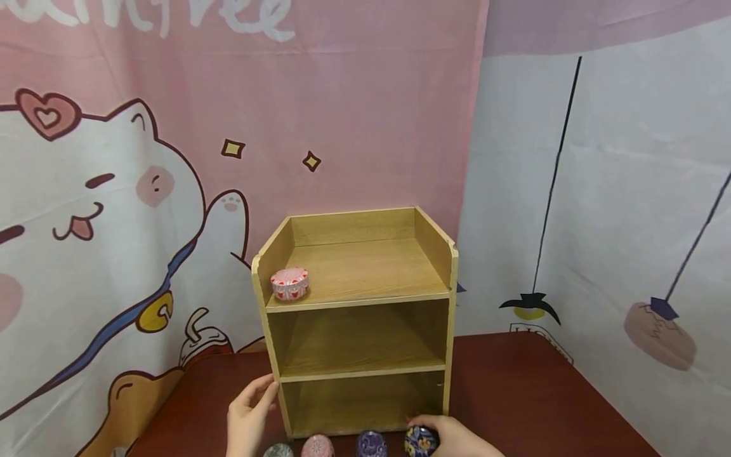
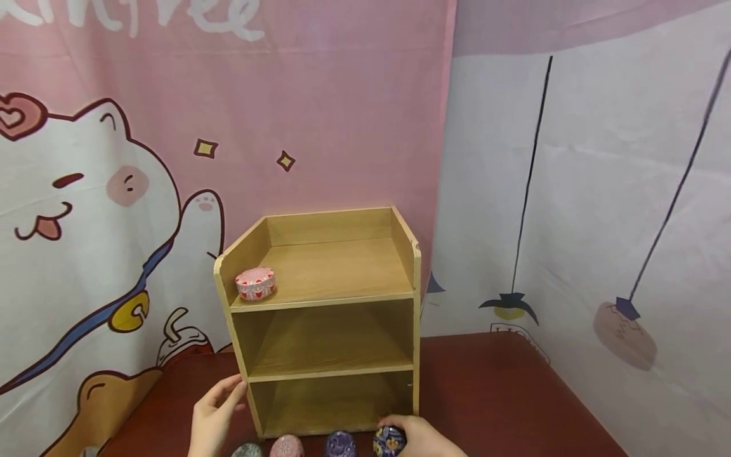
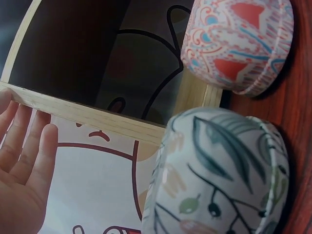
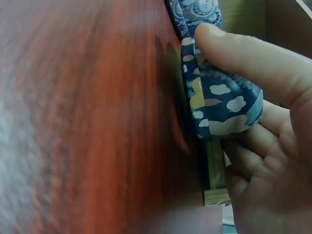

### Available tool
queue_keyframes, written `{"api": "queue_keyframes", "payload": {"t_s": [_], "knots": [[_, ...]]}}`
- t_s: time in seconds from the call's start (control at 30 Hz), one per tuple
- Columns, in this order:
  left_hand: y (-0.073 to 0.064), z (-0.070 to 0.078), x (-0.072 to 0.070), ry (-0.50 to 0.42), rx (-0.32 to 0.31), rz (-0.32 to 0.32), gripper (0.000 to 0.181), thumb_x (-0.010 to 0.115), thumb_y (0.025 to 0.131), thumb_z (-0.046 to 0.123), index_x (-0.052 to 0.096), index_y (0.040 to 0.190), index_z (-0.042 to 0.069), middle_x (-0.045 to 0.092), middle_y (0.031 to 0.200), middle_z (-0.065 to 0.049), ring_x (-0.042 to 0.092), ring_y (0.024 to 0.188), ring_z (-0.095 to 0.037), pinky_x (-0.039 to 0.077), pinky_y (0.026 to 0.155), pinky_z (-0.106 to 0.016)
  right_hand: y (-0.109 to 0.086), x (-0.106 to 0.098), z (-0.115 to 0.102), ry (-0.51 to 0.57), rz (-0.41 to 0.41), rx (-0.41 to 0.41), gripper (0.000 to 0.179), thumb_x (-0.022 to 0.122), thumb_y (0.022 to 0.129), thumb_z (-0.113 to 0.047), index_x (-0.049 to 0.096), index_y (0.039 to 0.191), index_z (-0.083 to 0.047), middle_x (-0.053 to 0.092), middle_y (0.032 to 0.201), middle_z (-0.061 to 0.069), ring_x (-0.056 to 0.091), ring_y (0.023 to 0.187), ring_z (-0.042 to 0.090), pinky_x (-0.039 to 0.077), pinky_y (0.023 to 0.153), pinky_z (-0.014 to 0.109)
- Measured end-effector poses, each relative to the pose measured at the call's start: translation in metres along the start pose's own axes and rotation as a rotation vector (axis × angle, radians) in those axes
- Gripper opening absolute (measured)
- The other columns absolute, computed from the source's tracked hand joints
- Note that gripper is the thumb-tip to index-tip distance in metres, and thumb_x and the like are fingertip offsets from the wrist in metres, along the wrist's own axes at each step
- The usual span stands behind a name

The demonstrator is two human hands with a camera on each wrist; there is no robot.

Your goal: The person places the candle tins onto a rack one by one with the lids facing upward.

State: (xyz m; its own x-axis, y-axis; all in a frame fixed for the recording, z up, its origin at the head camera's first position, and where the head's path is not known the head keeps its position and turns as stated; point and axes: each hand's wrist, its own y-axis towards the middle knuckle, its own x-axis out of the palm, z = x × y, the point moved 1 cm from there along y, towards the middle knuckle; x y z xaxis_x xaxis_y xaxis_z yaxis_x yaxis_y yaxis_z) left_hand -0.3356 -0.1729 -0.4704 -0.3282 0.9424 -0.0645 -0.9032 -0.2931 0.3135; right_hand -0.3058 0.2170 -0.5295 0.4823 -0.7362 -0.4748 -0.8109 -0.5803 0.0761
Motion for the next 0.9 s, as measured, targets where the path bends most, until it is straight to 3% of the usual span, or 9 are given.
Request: {"api": "queue_keyframes", "payload": {"t_s": [0.37,0.53,0.9], "knots": [[0.001,0.0,-0.001,-0.008,0.025,0.006,0.025,0.072,0.089,0.016,0.071,0.107,-0.001,0.072,0.096,-0.01,0.065,0.077,-0.008,0.057,0.065,-0.031,0.003,-0.008,-0.007,-0.063,0.014,-0.006,0.054,0.083,0.077,-0.016,0.061,0.124,-0.003,0.064,0.11,-0.007,0.059,0.093,0.003,0.051,0.073,0.022],[0.001,-0.002,0.0,0.007,0.001,-0.002,0.028,0.073,0.089,0.023,0.071,0.108,0.002,0.072,0.099,-0.01,0.065,0.081,-0.007,0.056,0.067,-0.03,-0.001,-0.01,-0.016,-0.088,0.021,0.012,0.056,0.083,0.075,-0.015,0.06,0.125,-0.002,0.063,0.108,-0.007,0.059,0.091,0.003,0.051,0.072,0.023],[0.001,-0.002,0.0,0.002,-0.004,0.013,0.026,0.073,0.089,0.02,0.071,0.107,0.002,0.072,0.099,-0.008,0.065,0.081,-0.007,0.057,0.067,-0.033,-0.008,-0.017,-0.03,-0.06,0.039,0.074,0.065,0.084,0.07,-0.015,0.058,0.129,-0.003,0.062,0.109,0.0,0.061,0.089,0.009,0.052,0.07,0.026]]}}
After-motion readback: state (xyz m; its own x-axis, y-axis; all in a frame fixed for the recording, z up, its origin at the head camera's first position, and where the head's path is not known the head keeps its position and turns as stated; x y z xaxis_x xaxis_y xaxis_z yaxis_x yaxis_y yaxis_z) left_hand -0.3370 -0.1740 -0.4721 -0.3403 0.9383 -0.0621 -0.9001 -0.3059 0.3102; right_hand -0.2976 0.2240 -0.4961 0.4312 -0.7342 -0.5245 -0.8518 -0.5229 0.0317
